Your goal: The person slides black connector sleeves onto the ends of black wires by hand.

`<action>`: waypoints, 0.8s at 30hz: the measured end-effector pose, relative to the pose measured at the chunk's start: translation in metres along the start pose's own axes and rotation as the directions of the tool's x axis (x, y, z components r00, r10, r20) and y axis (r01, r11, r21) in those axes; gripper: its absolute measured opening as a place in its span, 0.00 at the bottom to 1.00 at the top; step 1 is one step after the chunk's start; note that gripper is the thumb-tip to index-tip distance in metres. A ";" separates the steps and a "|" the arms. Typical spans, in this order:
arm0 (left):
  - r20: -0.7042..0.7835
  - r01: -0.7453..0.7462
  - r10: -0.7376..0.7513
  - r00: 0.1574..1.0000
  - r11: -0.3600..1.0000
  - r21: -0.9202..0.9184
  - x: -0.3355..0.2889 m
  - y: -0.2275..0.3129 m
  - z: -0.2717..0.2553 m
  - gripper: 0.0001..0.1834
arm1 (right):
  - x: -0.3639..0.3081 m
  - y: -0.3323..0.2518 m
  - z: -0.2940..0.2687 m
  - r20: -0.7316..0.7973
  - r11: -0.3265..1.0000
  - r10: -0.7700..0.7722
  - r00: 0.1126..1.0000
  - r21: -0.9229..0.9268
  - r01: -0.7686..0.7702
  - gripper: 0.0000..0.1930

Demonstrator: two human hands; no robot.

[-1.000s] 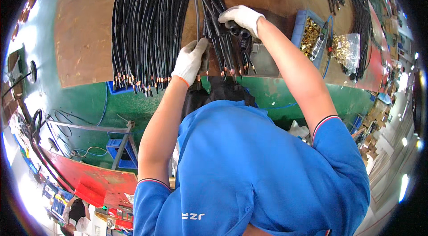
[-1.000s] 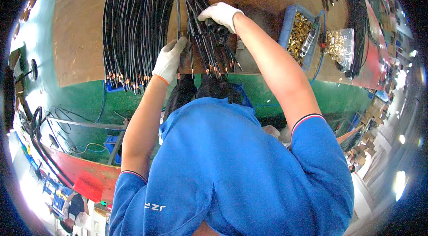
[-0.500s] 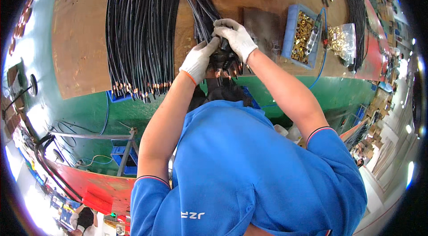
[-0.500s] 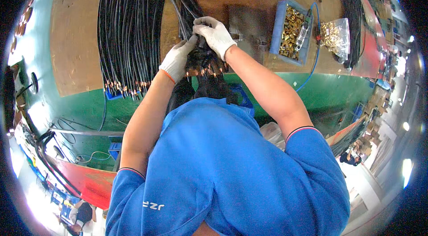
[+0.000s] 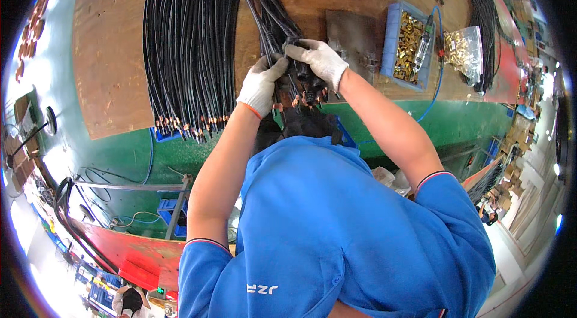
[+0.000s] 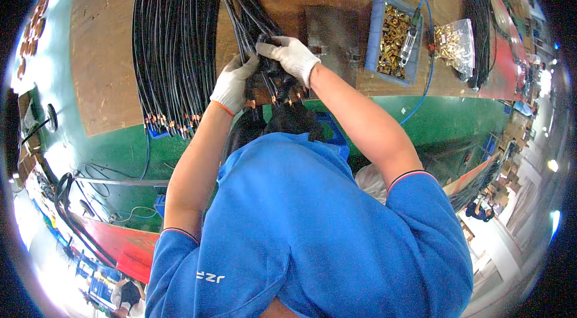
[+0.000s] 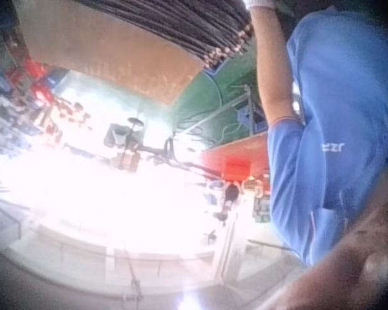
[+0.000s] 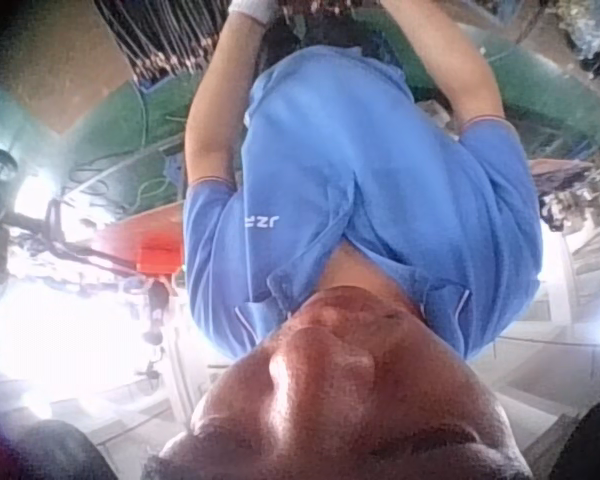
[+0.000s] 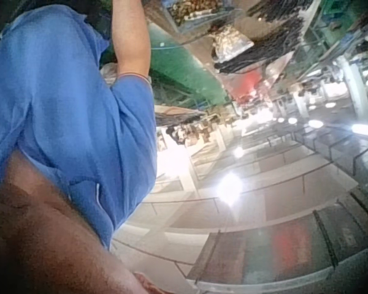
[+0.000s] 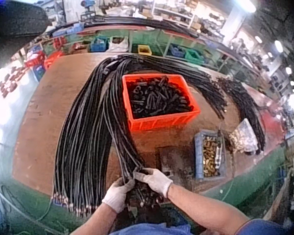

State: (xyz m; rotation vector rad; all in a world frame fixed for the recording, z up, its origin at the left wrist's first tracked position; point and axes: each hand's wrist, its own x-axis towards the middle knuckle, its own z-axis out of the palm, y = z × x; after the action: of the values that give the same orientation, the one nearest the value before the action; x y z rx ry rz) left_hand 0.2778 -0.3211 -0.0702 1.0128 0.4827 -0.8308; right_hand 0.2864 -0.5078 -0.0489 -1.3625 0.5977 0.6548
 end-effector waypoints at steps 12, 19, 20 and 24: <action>0.048 0.105 -0.107 0.993 0.994 0.039 -0.025 0.038 0.004 0.17 | -0.074 -0.011 -0.041 0.472 0.196 -0.627 0.619 -0.674 0.712 0.24; 0.076 0.067 -0.061 0.995 0.993 -0.093 -0.016 0.040 0.028 0.17 | -0.127 -0.017 -0.057 0.775 -0.342 -0.592 0.220 -0.489 0.802 0.25; 0.071 0.055 -0.046 0.996 0.989 -0.138 -0.012 0.037 0.030 0.16 | -0.131 -0.017 -0.058 0.795 -0.361 -0.576 0.192 -0.458 0.812 0.25; 0.108 0.056 -0.041 0.993 0.988 -0.143 -0.006 0.036 0.038 0.17 | -0.142 -0.022 -0.057 0.815 -0.333 -0.545 0.197 -0.426 0.841 0.25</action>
State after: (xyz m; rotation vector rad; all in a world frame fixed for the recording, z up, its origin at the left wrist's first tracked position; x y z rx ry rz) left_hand 0.3022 -0.3424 -0.0288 0.8212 0.4732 -0.8745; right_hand 0.2037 -0.5774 0.0621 -2.2335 -1.2829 -0.0914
